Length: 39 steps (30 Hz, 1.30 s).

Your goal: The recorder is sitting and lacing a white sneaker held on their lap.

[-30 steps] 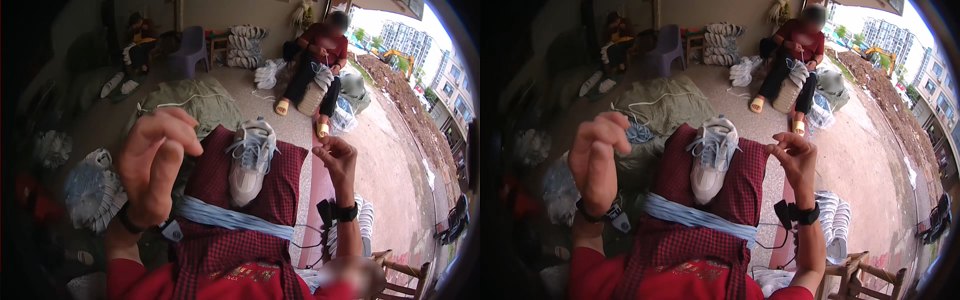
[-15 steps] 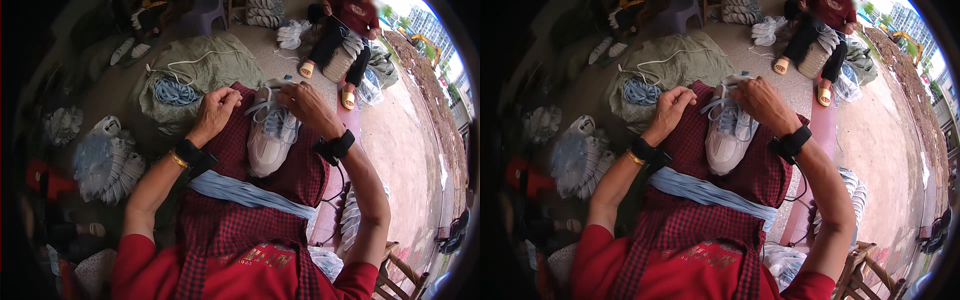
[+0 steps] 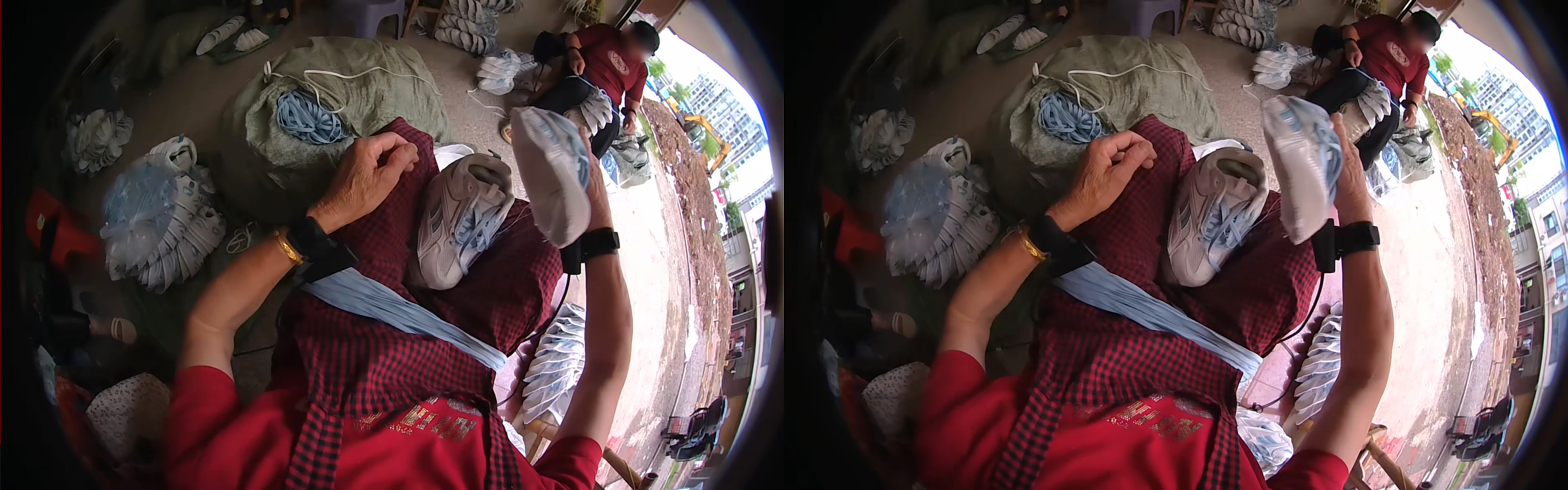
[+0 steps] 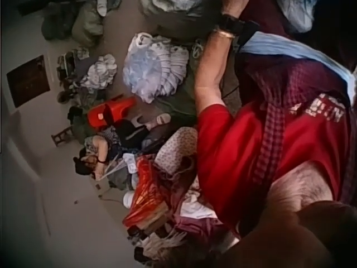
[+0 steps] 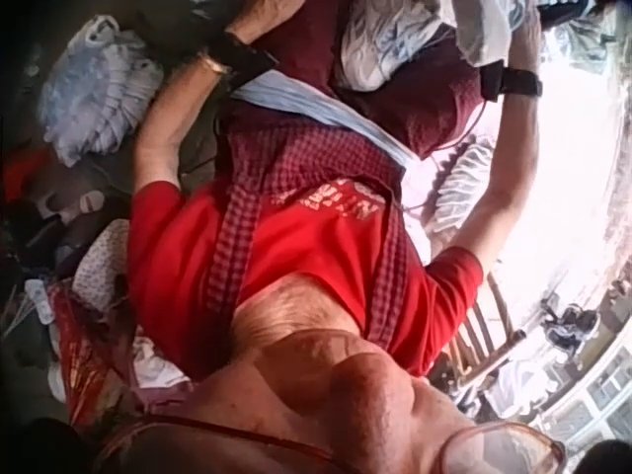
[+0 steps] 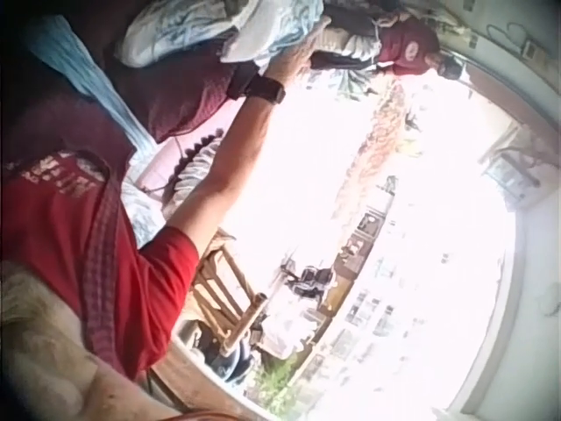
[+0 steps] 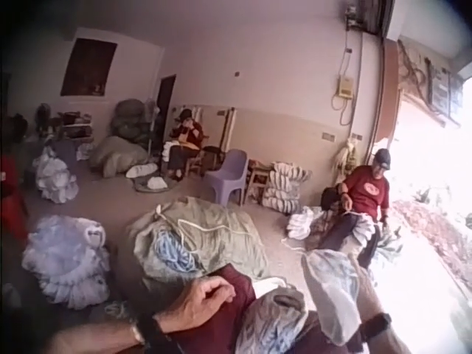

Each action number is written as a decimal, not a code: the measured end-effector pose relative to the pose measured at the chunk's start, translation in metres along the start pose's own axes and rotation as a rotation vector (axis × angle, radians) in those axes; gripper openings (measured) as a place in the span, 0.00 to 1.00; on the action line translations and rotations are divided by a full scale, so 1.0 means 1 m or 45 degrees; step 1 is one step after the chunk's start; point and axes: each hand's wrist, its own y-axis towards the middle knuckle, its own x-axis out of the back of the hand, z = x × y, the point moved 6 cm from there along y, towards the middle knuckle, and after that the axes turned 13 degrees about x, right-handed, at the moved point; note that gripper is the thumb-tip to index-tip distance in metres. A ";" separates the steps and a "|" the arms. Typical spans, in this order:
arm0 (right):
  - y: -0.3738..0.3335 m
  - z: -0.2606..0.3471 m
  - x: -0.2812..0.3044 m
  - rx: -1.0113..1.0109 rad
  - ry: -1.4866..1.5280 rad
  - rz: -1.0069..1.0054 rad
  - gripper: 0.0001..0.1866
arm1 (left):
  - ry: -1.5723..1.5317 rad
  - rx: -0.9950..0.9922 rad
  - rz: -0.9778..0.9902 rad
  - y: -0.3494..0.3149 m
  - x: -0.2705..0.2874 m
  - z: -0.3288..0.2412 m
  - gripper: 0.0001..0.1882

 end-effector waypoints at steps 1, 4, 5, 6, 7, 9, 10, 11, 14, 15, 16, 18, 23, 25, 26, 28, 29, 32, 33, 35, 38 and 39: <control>-0.039 -0.032 -0.008 -0.399 0.474 0.099 0.23 | 0.023 -0.038 0.009 0.001 -0.001 -0.003 0.14; -0.016 -0.021 0.002 -0.814 1.080 -0.412 0.24 | 0.104 0.001 -0.047 -0.002 0.009 0.001 0.15; -0.004 -0.012 -0.021 -0.981 1.425 -0.565 0.25 | 0.182 0.066 -0.104 -0.010 0.017 0.008 0.15; 0.002 -0.003 -0.016 -1.127 1.512 -0.366 0.26 | 0.162 0.044 -0.091 -0.004 0.012 0.003 0.15; 0.006 0.005 -0.019 -0.978 1.407 -0.305 0.28 | 0.159 0.018 -0.059 0.002 0.005 0.001 0.16; 0.022 0.035 -0.030 -0.760 0.866 0.182 0.32 | 0.176 0.012 -0.034 0.010 -0.005 0.000 0.16; 0.029 0.061 -0.043 -0.640 0.783 0.316 0.30 | 0.136 -0.013 -0.023 0.012 -0.009 -0.002 0.16; 0.032 0.084 -0.055 -0.520 0.698 0.446 0.29 | 0.096 -0.036 -0.011 0.013 -0.011 -0.003 0.16; 0.038 0.104 -0.052 -0.534 0.735 0.368 0.28 | 0.130 -0.035 -0.017 0.010 -0.005 -0.005 0.16; 0.046 0.105 -0.043 -0.585 0.729 0.321 0.28 | 0.157 -0.052 -0.026 0.008 -0.002 -0.006 0.15; 0.041 0.103 -0.051 -0.630 0.695 0.285 0.27 | 0.173 -0.045 -0.013 0.006 0.002 -0.005 0.15; 0.024 0.085 -0.059 -0.831 0.683 0.173 0.25 | 0.172 -0.026 -0.010 0.010 -0.003 -0.003 0.16; -0.043 0.009 -0.029 -0.766 0.334 -0.303 0.20 | 0.307 -0.044 0.090 0.023 -0.024 -0.010 0.15; -0.043 0.013 -0.007 -0.343 0.000 0.028 0.26 | 0.299 -0.022 0.113 0.028 -0.024 -0.007 0.14; -0.052 0.009 0.004 -0.336 0.040 0.033 0.26 | 0.359 -0.021 0.148 0.034 -0.028 -0.004 0.14; -0.084 -0.002 0.011 -0.779 0.658 -0.152 0.28 | 0.354 -0.046 0.202 0.046 -0.043 0.000 0.19; -0.104 -0.007 0.014 -0.939 0.789 -0.220 0.24 | 0.344 -0.070 0.201 0.057 -0.054 0.005 0.19; -0.137 0.026 0.001 -1.398 1.421 -0.653 0.19 | 0.884 0.043 0.567 0.084 -0.090 0.019 0.31; -0.117 0.054 0.004 -1.303 1.335 -0.701 0.18 | 0.895 0.054 0.563 0.086 -0.090 0.020 0.31; -0.111 0.061 -0.002 -1.030 2.257 -0.885 0.14 | 0.955 0.286 0.765 0.087 -0.107 0.019 0.30; -0.131 0.048 -0.015 -0.775 2.353 -0.981 0.12 | 0.692 0.631 0.974 0.095 -0.126 0.064 0.26; -0.139 0.046 -0.024 -1.173 1.979 -0.815 0.14 | 0.244 0.878 1.071 0.093 -0.128 0.088 0.26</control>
